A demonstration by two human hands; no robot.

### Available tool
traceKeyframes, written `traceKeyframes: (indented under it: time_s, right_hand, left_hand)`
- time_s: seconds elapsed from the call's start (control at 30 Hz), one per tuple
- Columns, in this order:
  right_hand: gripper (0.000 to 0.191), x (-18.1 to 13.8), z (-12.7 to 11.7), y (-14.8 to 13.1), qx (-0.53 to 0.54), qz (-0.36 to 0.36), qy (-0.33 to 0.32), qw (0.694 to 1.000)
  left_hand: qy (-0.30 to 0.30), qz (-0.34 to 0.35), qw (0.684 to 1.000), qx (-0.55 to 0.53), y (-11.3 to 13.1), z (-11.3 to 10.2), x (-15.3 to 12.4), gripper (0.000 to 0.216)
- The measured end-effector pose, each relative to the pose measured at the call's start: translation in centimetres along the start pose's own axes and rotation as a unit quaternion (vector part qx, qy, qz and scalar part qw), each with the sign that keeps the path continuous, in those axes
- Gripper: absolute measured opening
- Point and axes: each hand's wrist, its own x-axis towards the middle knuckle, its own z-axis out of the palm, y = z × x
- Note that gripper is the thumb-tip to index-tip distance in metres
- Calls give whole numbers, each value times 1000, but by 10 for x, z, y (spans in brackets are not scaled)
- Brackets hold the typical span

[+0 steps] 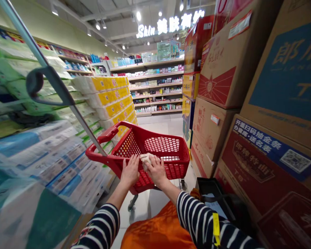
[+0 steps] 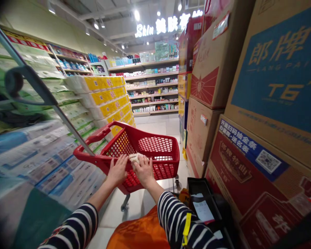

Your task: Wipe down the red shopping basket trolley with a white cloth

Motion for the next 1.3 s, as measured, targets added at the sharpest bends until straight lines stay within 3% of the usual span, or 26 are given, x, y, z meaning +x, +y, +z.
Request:
traceKeyframes:
  time_s: [0.13,0.27,0.4,0.53,0.73,0.8,0.9,1.03,1.1,1.2,1.3]
  right_hand:
    - [23,-24,-11,53,-25,24,64,997]
    - [31,-54,-22,123,-85,56,150,983]
    - [37,-63,-7,159,-120,32,241,963]
    - [36,-51,10,154,-115,20,239,964]
    - [42,-38,-13,156,-90,57,73,992]
    - [42,-33,-16,152,-80,100,55,990]
    - [39,-25,-5,123,-59,128,77,987]
    - [37,-13,20,64,-16,2,77,997]
    - [37,-12,24,49,-15,-26,81,996]
    - [37,-21,10,65,-21,-30,63,997]
    - [38,-39,-18,110,-31,36,36,998]
  left_hand:
    - [-14,-33,999,4,6,2,1,66]
    - [-26,-57,998,14,9,6,4,65]
    - [-33,-72,997,14,13,11,7,64]
    - [-33,-84,996,21,18,9,5,64]
    - [-56,-64,996,30,24,-7,-3,66]
    - [-55,-59,996,31,28,-8,-4,68]
    - [-44,-62,996,40,34,-6,-7,70]
    - [-23,-58,996,65,35,-2,-11,64]
    - [-20,-55,996,74,33,-2,-12,63]
    - [-19,-54,995,79,31,-1,-12,64]
    - [-22,-57,995,76,33,-2,-10,65]
